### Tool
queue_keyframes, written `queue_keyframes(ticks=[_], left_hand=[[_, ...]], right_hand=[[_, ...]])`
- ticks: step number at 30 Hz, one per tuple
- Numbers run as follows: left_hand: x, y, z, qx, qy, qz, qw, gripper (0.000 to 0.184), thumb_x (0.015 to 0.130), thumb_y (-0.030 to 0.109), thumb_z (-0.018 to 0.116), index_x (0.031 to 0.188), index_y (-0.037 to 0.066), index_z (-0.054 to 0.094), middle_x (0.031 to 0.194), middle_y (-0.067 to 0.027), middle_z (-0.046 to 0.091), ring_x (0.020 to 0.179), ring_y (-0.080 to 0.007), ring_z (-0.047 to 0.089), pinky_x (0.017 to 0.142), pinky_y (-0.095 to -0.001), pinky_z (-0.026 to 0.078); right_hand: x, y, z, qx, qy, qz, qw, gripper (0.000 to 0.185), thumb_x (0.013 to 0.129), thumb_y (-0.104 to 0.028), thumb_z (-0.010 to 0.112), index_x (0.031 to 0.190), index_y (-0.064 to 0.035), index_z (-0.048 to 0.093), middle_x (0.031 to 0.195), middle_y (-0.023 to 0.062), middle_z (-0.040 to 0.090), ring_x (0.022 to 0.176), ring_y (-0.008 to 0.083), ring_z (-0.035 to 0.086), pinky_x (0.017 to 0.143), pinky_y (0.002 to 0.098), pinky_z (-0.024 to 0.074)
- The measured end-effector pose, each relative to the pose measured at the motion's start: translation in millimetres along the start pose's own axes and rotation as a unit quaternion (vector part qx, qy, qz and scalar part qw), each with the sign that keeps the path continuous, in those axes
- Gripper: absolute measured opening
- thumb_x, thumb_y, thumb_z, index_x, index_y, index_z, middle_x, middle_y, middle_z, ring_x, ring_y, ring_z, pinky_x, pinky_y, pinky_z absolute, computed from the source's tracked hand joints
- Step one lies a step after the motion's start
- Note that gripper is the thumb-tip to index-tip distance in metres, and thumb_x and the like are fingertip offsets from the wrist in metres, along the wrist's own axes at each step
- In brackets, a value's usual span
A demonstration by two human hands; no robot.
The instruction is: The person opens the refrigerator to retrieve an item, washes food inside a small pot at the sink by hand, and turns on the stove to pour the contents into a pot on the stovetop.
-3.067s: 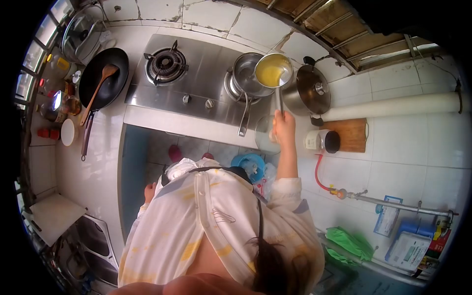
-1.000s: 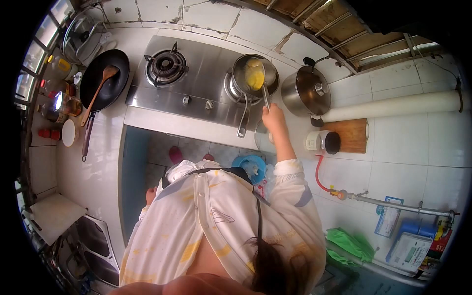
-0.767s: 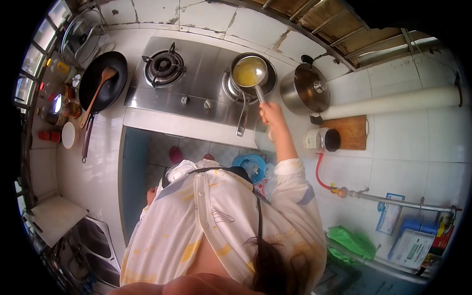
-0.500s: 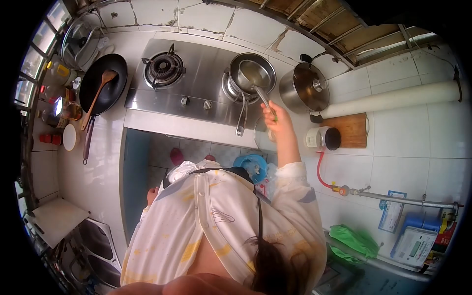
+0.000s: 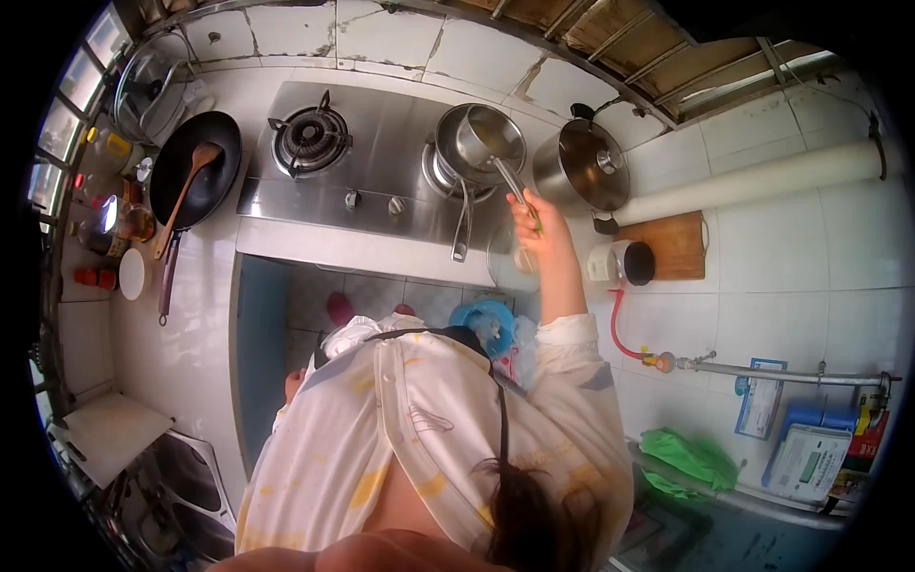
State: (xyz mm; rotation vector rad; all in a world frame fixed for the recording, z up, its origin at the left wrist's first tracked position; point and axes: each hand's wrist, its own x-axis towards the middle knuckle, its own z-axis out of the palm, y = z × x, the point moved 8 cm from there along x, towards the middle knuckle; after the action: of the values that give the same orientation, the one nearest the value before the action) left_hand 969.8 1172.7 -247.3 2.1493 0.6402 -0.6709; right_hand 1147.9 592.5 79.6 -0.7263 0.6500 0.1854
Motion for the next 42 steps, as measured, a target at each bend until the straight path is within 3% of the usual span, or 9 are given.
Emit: queue_keyframes(ticks=[3, 5, 8, 18, 21, 23, 28, 33, 42], left_hand=[[3.4, 2.9, -1.5, -0.003, 0.025, 0.026, 0.999, 0.036, 0.08, 0.034, 0.056, 0.079, -0.002, 0.061, 0.074, -0.0187, 0.063, 0.069, -0.0307, 0.06, 0.065, -0.0385, 0.045], [0.1, -1.8, 0.4, -0.007, 0.011, 0.023, 1.0, 0.037, 0.08, 0.034, 0.057, 0.078, -0.002, 0.061, 0.074, -0.0188, 0.063, 0.068, -0.0308, 0.06, 0.065, -0.0388, 0.045], [0.0, -10.8, 4.0, -0.004, 0.003, 0.009, 1.0, 0.037, 0.08, 0.034, 0.057, 0.078, -0.002, 0.061, 0.073, -0.0186, 0.063, 0.068, -0.0304, 0.06, 0.065, -0.0388, 0.045], [-3.1, -20.3, 1.9, -0.009, 0.008, 0.004, 1.0, 0.037, 0.079, 0.035, 0.059, 0.079, -0.002, 0.062, 0.074, -0.0185, 0.063, 0.07, -0.0302, 0.062, 0.066, -0.0388, 0.046], [0.2, -23.7, -0.4, 0.001, 0.049, 0.008, 0.999, 0.037, 0.079, 0.035, 0.059, 0.08, -0.002, 0.063, 0.075, -0.0182, 0.064, 0.071, -0.0297, 0.062, 0.066, -0.0385, 0.046], [-0.5, -23.1, 2.8, -0.016, 0.024, 0.021, 0.999, 0.037, 0.079, 0.035, 0.059, 0.081, -0.002, 0.063, 0.076, -0.0181, 0.064, 0.072, -0.0294, 0.062, 0.067, -0.0381, 0.046], [-3.2, -29.7, 6.7, -0.022, 0.013, -0.007, 1.0, 0.038, 0.079, 0.035, 0.058, 0.082, -0.002, 0.063, 0.077, -0.0186, 0.064, 0.072, -0.0299, 0.062, 0.068, -0.0379, 0.047], [-5.1, -19.0, 1.5, -0.015, 0.026, -0.006, 1.0, 0.038, 0.079, 0.035, 0.058, 0.081, -0.002, 0.063, 0.076, -0.019, 0.064, 0.072, -0.0311, 0.062, 0.068, -0.0382, 0.047], [2.2, -18.3, 1.9, -0.02, 0.013, 0.004, 1.0, 0.037, 0.078, 0.036, 0.058, 0.078, -0.002, 0.062, 0.073, -0.0193, 0.063, 0.07, -0.0315, 0.061, 0.066, -0.0398, 0.046]], right_hand=[[0.5, 1.1, 4.3, 0.0, -0.076, 0.006, 0.997, 0.033, 0.093, -0.023, 0.045, 0.101, 0.0083, 0.049, 0.063, -0.0006, 0.044, 0.039, 0.0014, 0.035, 0.031, 0.0168, 0.0234], [-8.5, 7.3, 9.6, 0.082, -0.099, 0.037, 0.991, 0.032, 0.093, -0.022, 0.044, 0.103, 0.0084, 0.047, 0.064, -0.0006, 0.044, 0.039, 0.0013, 0.036, 0.031, 0.017, 0.0234], [-3.2, 10.3, 16.2, 0.129, -0.054, 0.039, 0.989, 0.032, 0.093, -0.021, 0.045, 0.104, 0.009, 0.046, 0.064, -0.0003, 0.043, 0.039, 0.0014, 0.036, 0.031, 0.0171, 0.0221], [-3.5, 15.8, 27.7, 0.161, -0.063, 0.05, 0.984, 0.032, 0.092, -0.02, 0.046, 0.104, 0.0095, 0.045, 0.065, 0.0002, 0.044, 0.039, 0.0014, 0.035, 0.031, 0.017, 0.0208], [2.4, 15.2, 21.2, 0.1, -0.043, 0.044, 0.993, 0.032, 0.093, -0.022, 0.046, 0.103, 0.0081, 0.047, 0.065, 0.0, 0.045, 0.039, 0.0019, 0.035, 0.031, 0.0174, 0.0213], [-5.4, 15.6, 17.6, -0.03, -0.039, 0.0, 0.999, 0.027, 0.092, -0.022, 0.046, 0.099, 0.0038, 0.049, 0.061, 0.0001, 0.046, 0.039, 0.0042, 0.036, 0.031, 0.019, 0.0217], [-16.9, 13.0, 6.2, -0.189, 0.078, -0.093, 0.975, 0.024, 0.091, -0.022, 0.049, 0.095, 0.001, 0.05, 0.063, 0.0021, 0.049, 0.039, 0.0069, 0.037, 0.032, 0.0203, 0.0221], [-15.8, -3.0, -6.6, -0.373, 0.175, -0.188, 0.892, 0.019, 0.091, -0.021, 0.051, 0.083, -0.0039, 0.053, 0.058, 0.0009, 0.049, 0.036, 0.0058, 0.036, 0.031, 0.0206, 0.0239], [-8.2, -17.9, -34.3, -0.491, 0.225, -0.28, 0.794, 0.025, 0.09, -0.02, 0.051, 0.07, -0.0056, 0.047, 0.054, 0.0007, 0.046, 0.035, 0.0074, 0.037, 0.034, 0.0239, 0.0275]])
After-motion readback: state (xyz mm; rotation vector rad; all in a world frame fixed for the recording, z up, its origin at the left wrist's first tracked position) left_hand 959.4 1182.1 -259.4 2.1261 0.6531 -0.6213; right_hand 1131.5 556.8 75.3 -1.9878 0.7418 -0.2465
